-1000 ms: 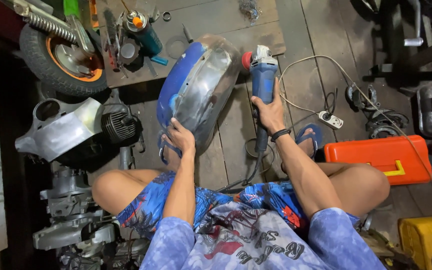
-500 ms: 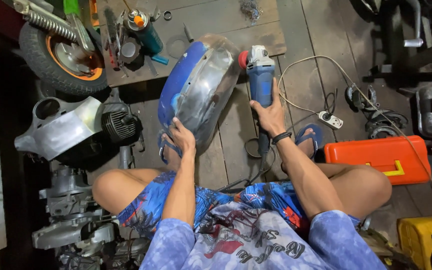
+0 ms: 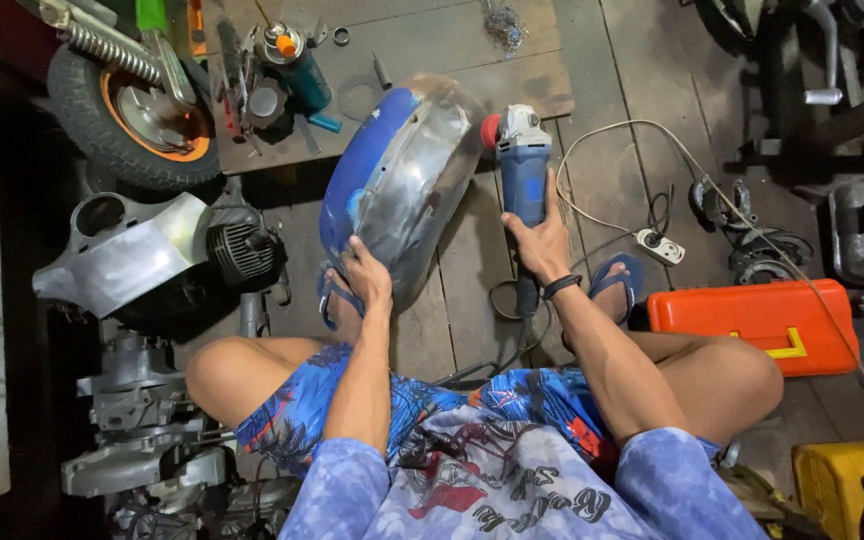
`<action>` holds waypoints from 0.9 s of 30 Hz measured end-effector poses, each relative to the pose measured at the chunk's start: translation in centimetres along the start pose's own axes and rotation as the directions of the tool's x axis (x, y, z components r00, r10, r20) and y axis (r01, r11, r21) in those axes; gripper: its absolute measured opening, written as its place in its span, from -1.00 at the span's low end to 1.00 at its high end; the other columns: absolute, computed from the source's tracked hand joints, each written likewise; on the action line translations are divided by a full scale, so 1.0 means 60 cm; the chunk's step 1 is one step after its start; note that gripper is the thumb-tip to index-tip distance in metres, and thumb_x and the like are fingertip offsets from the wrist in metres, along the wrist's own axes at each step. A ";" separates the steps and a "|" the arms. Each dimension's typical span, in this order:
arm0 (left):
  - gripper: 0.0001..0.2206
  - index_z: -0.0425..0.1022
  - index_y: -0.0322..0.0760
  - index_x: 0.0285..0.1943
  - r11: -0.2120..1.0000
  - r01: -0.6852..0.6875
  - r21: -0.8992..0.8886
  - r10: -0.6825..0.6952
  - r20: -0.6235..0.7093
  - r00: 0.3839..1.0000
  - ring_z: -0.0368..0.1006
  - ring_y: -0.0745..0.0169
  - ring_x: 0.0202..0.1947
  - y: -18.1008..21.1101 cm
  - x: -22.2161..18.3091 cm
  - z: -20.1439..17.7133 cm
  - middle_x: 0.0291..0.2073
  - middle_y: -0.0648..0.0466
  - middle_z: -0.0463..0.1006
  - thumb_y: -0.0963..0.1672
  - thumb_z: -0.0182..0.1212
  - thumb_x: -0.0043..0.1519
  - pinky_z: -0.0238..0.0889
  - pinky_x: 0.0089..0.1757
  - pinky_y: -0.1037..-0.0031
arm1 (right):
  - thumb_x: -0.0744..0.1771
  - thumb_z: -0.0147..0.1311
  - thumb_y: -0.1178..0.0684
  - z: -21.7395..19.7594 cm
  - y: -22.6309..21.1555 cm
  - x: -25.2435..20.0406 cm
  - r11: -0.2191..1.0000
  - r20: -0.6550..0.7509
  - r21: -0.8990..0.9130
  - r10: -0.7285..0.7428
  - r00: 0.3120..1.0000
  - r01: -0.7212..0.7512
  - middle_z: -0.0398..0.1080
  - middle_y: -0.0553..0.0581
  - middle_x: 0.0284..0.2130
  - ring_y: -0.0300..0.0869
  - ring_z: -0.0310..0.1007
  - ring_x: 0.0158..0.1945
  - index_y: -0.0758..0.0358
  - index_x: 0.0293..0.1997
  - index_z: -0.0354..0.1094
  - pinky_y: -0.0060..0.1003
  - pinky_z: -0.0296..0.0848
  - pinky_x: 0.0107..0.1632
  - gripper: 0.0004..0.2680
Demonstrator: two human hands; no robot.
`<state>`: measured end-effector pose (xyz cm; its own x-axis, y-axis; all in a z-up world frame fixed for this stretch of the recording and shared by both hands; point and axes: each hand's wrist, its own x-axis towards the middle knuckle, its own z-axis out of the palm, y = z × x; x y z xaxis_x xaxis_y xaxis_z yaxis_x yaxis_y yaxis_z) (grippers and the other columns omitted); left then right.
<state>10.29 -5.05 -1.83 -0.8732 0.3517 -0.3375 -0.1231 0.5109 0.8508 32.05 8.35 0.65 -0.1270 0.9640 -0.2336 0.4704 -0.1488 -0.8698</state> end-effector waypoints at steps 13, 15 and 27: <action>-0.42 0.29 -0.47 0.06 0.999 -0.017 -0.031 0.018 0.020 1.000 0.38 -0.33 0.05 -0.018 0.017 0.002 -0.14 -0.32 0.42 0.15 -0.34 0.49 -0.06 0.25 -0.08 | 0.23 0.34 -0.21 -0.011 -0.022 -0.014 0.998 0.006 -0.034 -0.043 0.999 0.044 0.34 0.58 0.14 0.45 0.36 0.19 -0.25 0.57 -0.15 0.25 0.37 0.08 -0.25; -0.41 0.24 -0.50 0.20 0.998 0.022 -0.057 -0.018 0.074 0.997 0.32 -0.43 0.16 -0.040 0.027 0.012 0.07 -0.42 0.37 0.15 -0.32 0.49 0.07 0.18 -0.12 | 0.19 0.35 -0.24 -0.022 -0.045 -0.026 0.999 0.046 -0.042 0.001 0.999 0.001 0.35 0.58 0.13 0.42 0.37 0.19 -0.25 0.55 -0.10 0.18 0.43 0.07 -0.24; -0.42 0.29 -0.49 0.17 0.999 0.040 -0.037 -0.040 -0.019 0.999 0.27 -0.58 0.23 -0.096 0.049 0.052 0.16 -0.52 0.38 0.15 -0.24 0.46 0.06 0.22 -0.16 | 0.21 0.35 -0.20 -0.071 -0.086 0.043 0.979 0.112 -0.202 0.017 0.994 0.006 0.37 0.52 0.12 0.30 0.47 0.09 -0.38 0.51 0.00 -0.02 0.60 -0.19 -0.31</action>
<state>9.88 -4.50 -8.97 -0.8762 0.3160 -0.3640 -0.1751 0.4949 0.8511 33.03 12.52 6.38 -0.2159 0.9307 -0.2953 0.6360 -0.0955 -0.7658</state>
